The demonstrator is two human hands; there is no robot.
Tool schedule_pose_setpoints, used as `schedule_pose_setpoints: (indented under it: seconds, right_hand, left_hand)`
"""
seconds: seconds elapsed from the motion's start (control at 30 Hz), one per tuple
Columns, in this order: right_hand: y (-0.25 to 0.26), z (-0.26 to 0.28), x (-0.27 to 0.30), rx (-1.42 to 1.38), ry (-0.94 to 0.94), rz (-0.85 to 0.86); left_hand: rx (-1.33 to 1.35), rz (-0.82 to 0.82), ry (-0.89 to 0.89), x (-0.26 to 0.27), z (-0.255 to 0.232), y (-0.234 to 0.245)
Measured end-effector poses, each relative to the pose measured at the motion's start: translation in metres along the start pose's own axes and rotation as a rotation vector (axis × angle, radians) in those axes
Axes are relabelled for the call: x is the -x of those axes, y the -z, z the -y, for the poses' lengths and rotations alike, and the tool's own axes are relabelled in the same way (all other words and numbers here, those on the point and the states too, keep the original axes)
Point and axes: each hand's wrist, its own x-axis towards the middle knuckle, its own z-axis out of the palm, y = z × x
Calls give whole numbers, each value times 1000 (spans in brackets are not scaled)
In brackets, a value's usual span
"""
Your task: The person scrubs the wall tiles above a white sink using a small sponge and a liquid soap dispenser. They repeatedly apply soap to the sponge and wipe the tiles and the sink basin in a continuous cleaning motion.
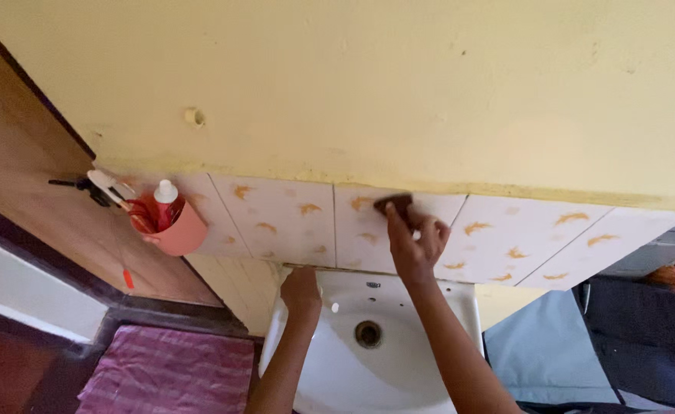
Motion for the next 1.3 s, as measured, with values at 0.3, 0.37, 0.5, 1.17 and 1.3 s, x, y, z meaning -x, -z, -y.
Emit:
schedule_pose_setpoints:
  seconds: [0.3,0.37,0.5,1.17,1.3]
  right_hand:
    - [0,0,46,-147,535,372]
    - [-5,2,40,-39,349,251]
    - [-35,11,27,41,22,-18]
    - [-39,59,73,2,579,473]
    - [-33,53,59,91,520,323]
  left_hand:
    - [126,76,-20,22,1,46]
    - [157,82,-16,23,1,51]
    - [25,-127,-179,22,2,45]
    - [151,-11,-114,40,14,65]
    - [138,42,-137,41,13,73]
